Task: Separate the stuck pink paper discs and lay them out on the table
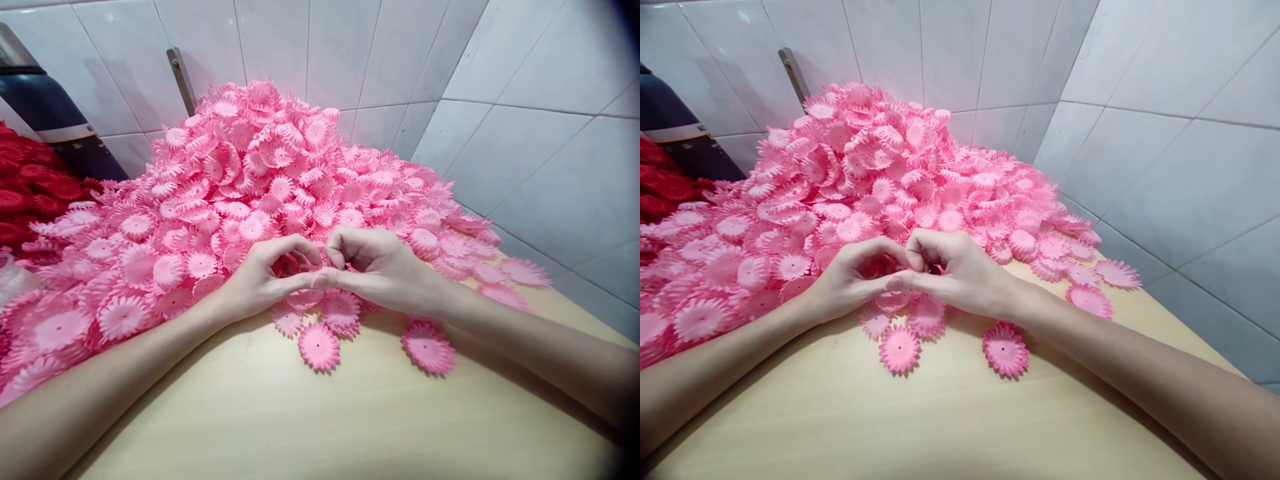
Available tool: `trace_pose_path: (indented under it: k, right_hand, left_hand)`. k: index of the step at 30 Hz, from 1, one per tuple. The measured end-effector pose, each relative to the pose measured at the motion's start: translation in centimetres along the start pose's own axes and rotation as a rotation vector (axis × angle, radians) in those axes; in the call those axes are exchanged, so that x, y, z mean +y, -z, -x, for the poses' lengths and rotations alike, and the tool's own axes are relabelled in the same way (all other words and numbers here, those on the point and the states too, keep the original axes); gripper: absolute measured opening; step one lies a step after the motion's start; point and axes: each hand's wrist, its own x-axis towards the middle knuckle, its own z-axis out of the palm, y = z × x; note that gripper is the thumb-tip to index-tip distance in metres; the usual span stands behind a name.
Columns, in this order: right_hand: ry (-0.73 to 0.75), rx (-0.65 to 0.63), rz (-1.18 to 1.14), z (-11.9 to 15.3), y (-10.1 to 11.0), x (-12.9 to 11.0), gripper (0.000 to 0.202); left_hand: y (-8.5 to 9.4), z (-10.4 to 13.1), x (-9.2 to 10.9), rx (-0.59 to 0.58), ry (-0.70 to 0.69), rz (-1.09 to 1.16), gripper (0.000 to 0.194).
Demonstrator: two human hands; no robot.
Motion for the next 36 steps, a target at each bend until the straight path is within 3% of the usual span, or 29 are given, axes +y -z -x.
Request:
trace_pose_path:
  k: [12, 23, 26, 31, 33, 36]
  right_hand:
    - [-0.007, 0.045, 0.043, -0.1, 0.1, -0.4, 0.031]
    - [0.009, -0.01, 0.136, 0.0, 0.2, -0.4, 0.01]
    - [0.045, 0.046, 0.162, 0.1, 0.1, -0.3, 0.01]
    - [0.111, 0.106, 0.156, 0.4, 0.0, -0.8, 0.012]
    - [0.128, 0.092, 0.144, 0.4, 0.0, -1.1, 0.01]
    - [0.123, 0.077, 0.145, 0.2, 0.1, -1.1, 0.015]
  left_hand:
    - [0.1, -0.1, 0.3, -0.006, -0.03, -0.049, 0.018]
    - [0.1, -0.3, 0.7, 0.059, -0.093, -0.162, 0.012]
    - [0.1, -0.3, 0.5, 0.141, -0.039, -0.163, 0.009]
    - [0.3, -0.4, -0.2, 0.466, 0.151, 0.094, 0.015]
    - [0.3, -0.5, -0.2, 0.482, 0.175, 0.183, 0.018]
    - [0.2, -0.4, 0.0, 0.446, 0.159, 0.137, 0.023]
